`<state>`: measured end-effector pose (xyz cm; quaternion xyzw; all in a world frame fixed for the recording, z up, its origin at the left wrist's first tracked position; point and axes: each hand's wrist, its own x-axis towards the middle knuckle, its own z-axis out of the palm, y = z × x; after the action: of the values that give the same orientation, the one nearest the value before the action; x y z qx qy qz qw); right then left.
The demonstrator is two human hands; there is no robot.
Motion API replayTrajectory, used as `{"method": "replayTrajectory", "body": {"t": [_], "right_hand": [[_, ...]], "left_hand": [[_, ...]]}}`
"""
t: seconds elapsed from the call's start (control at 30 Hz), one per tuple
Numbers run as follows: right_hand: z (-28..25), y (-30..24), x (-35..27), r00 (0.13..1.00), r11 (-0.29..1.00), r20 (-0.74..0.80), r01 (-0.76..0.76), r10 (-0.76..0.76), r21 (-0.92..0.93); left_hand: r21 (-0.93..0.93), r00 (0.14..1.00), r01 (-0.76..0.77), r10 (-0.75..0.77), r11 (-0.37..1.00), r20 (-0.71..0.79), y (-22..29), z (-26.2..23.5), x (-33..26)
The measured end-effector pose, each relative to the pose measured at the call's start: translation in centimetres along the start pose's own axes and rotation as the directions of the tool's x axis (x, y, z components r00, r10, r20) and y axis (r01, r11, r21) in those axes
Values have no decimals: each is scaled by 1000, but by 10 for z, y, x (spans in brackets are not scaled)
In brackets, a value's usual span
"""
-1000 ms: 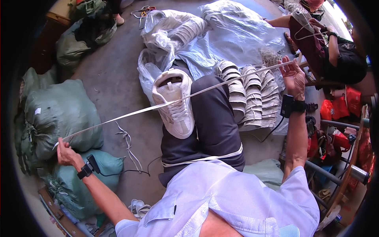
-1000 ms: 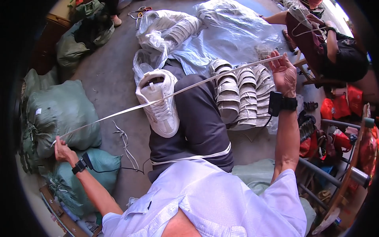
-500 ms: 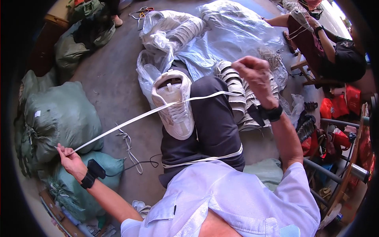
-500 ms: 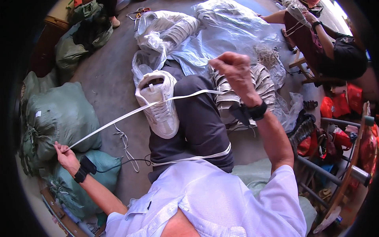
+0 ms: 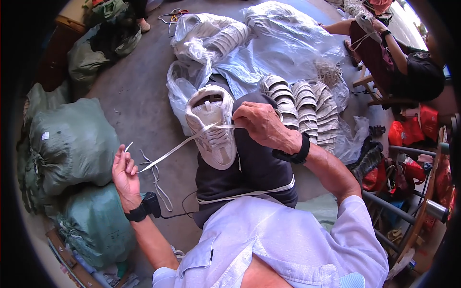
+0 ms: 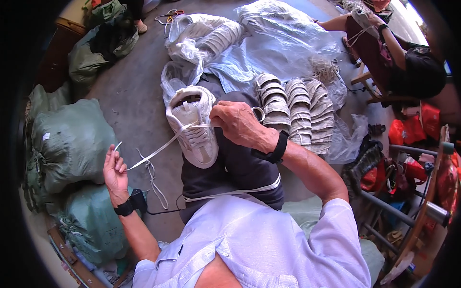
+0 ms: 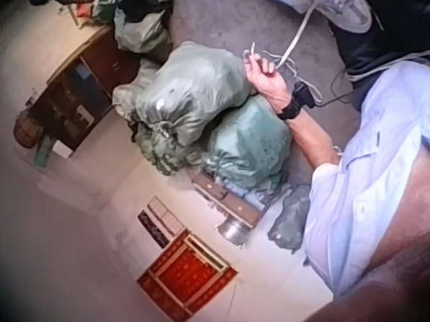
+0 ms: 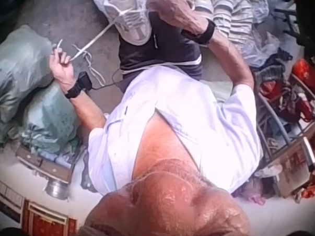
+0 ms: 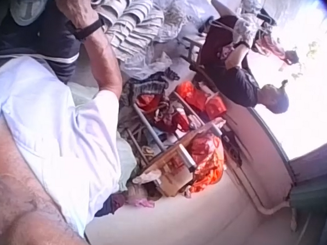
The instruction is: The recorder is lacing a white shoe while sitting in a workshop with other workers.
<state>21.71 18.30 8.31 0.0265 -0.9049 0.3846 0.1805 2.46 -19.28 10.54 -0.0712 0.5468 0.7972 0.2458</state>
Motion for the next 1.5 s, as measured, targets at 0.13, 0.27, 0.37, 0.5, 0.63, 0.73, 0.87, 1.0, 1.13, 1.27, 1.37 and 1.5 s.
{"method": "replayTrajectory", "body": {"t": [0.13, 0.27, 0.37, 0.5, 0.63, 0.73, 0.87, 1.0, 1.13, 1.27, 1.37, 1.5], "right_hand": [[-5, 4, -6, 985, 986, -108, -124, 136, 110], [-2, -6, -10, 960, 945, -168, -172, 224, 278], [8, -13, -12, 942, 904, -163, -218, 294, 367], [18, -9, -13, 969, 958, -161, -144, 187, 247], [18, -12, -13, 988, 993, -94, -118, 119, 15], [15, -13, -11, 985, 992, -115, -130, 128, -8], [10, -14, -10, 963, 976, -204, -140, 174, 169], [15, -10, -13, 984, 986, -122, -118, 133, 121], [11, -8, -14, 992, 991, -75, -98, 104, 87], [12, -12, -9, 990, 993, -96, -98, 104, 68], [16, -4, -10, 992, 993, -54, -117, 117, 16], [19, -8, -8, 986, 984, -25, -168, 167, -62]], "left_hand": [[199, 997, -41, 52, 979, -52, -20, 34, 2], [328, 998, 20, 2, 945, -67, -43, 49, 4], [376, 996, 41, -10, 926, -85, -59, 68, 3], [462, 998, 49, -25, 886, -57, -75, 84, -3], [512, 1000, 15, -26, 859, 13, -85, 90, -6], [524, 998, 5, -35, 852, 47, -85, 97, -10], [529, 995, -37, -20, 848, 102, -84, 107, -17], [537, 996, -69, 25, 841, 88, -86, 118, -20], [520, 996, -59, 15, 852, 88, -88, 122, -21], [518, 996, -61, 15, 853, 93, -88, 119, -23], [519, 995, -56, 4, 853, 102, -90, 121, -21], [513, 992, -73, 11, 855, 124, -90, 124, -23]]}}
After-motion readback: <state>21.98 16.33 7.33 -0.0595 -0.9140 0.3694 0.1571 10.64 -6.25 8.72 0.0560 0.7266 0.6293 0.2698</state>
